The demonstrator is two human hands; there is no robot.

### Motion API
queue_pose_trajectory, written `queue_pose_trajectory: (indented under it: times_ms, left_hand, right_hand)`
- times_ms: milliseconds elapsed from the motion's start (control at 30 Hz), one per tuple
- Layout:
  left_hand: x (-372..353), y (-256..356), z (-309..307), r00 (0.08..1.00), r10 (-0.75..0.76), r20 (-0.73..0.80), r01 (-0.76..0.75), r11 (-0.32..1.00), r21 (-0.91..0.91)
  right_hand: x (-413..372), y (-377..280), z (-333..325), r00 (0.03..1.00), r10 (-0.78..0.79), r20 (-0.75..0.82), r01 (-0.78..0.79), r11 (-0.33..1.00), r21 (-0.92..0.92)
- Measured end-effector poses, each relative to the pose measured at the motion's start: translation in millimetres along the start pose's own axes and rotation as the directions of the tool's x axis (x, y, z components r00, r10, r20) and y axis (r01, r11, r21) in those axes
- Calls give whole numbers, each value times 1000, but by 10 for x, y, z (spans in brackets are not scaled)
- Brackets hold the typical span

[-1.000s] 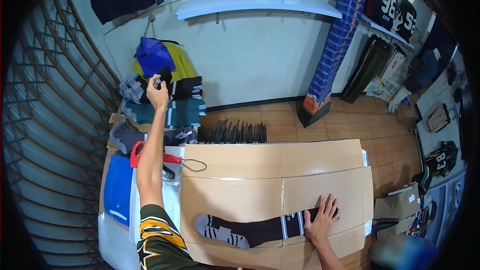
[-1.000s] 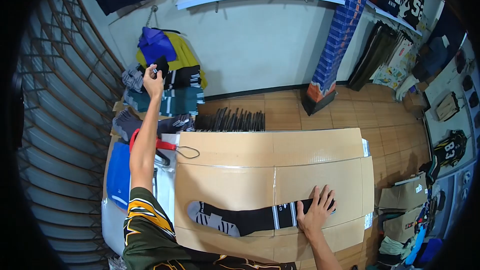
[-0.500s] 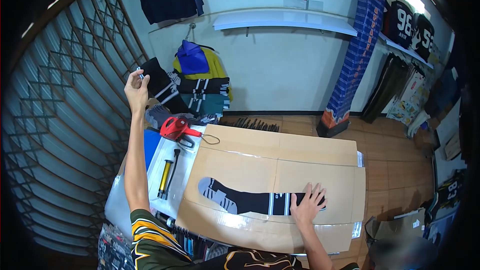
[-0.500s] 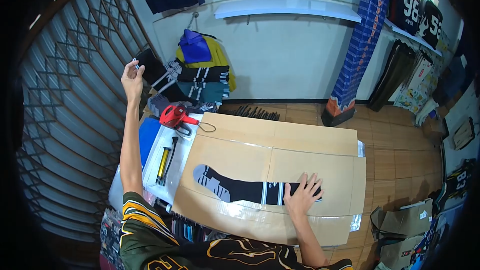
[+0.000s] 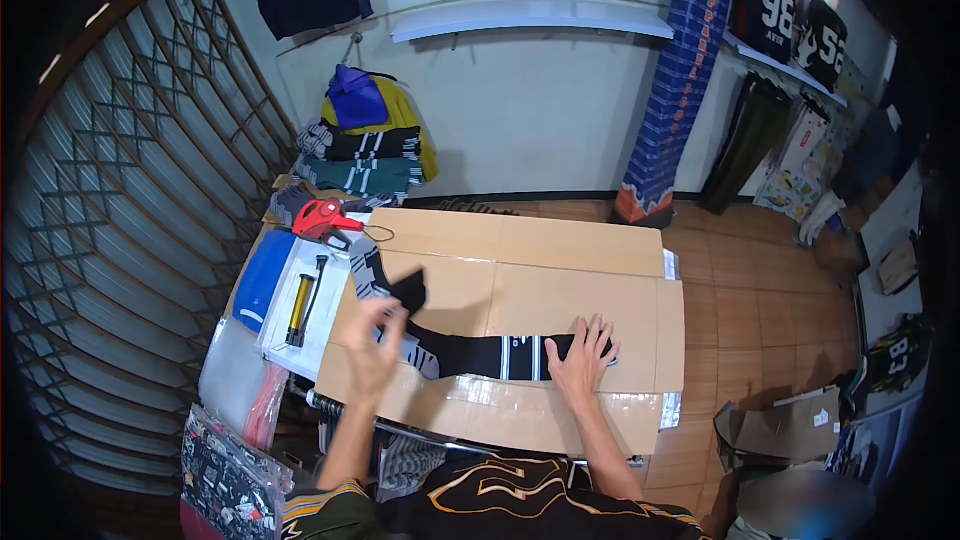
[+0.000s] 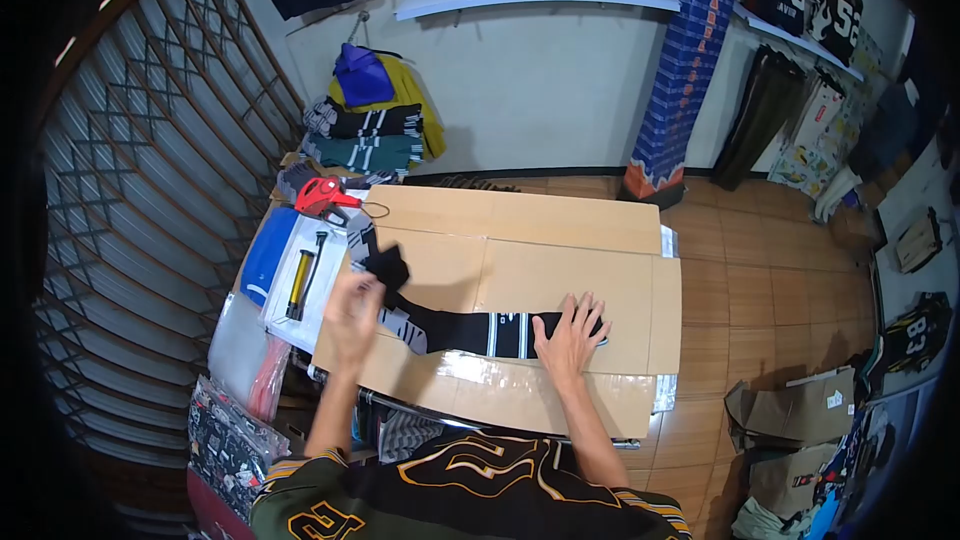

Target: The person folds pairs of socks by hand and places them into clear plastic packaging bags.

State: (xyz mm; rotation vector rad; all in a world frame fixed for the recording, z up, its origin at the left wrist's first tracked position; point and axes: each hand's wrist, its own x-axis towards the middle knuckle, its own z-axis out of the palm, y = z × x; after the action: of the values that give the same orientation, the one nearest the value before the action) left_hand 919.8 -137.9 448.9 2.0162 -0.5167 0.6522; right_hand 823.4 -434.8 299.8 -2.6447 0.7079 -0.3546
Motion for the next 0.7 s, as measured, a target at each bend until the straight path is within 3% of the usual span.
queue_pose_trajectory:
  times_ms: [33, 100, 167, 200, 233, 267, 333, 367, 400, 433, 467, 533, 600, 633, 700]
  left_hand:
    - [-215, 135, 190, 992, -100, 82, 106, 992, -74]
    - [-470, 451, 471, 946, -138, 294, 196, 965, -177]
    - [-703, 408, 689, 837, 75, 542, 115, 945, -307]
    - [-772, 406, 719, 785, 52, 617, 167, 942, -291]
    - [-780, 364, 744, 789, 52, 613, 166, 942, -293]
    - [-750, 296, 763, 831, 12, 556, 163, 951, -263]
    - [-672, 42, 746, 907, -46, 419, 133, 975, -180]
    - [-603, -55, 703, 926, -170, 338, 236, 957, -166]
    - [-526, -210, 659, 961, -164, 223, 187, 979, -84]
    - [-462, -353, 599, 952, -264, 154, 275, 960, -55]
    - [-458, -663, 585, 975, -219, 40, 219, 976, 8]
    - [-375, -1044, 454, 982, -180, -55, 187, 965, 182]
    - [-386, -1389, 408, 913, -368, -175, 407, 820, 402]
    - [-428, -1598, 396, 906, -372, -203, 423, 753, 505]
    - [-466, -1882, 363, 878, -449, -166, 464, 714, 524]
  right_hand:
    - [-19, 54, -12, 1000, 5, 0, -5, 1000, -5]
    - [-6, 131, -3, 999, -32, -7, 32, 991, 132]
    - [-10, 137, -65, 998, -29, -50, 39, 979, 199]
    - [-38, 144, -110, 994, -34, -100, 59, 965, 257]
    - [-59, 145, -149, 988, -38, -150, 84, 946, 313]
    - [-77, 148, -172, 988, -43, -151, 89, 946, 313]
    - [-148, 131, -211, 951, -95, -295, 214, 890, 403]
    - [-191, 89, -266, 951, -94, -294, 213, 889, 405]
    - [-248, 30, -337, 972, -100, -213, 183, 890, 418]
    - [-300, -19, -363, 986, -103, -129, 149, 891, 428]
    - [-351, -43, -323, 986, -100, -130, 149, 878, 455]
    - [-427, -149, -391, 990, -126, -70, 144, 905, 401]
    - [-470, -157, -360, 991, -129, -19, 127, 917, 377]
    - [-475, -129, -251, 989, -150, -11, 145, 926, 349]
    - [-479, -105, -204, 985, -165, 44, 142, 936, 322]
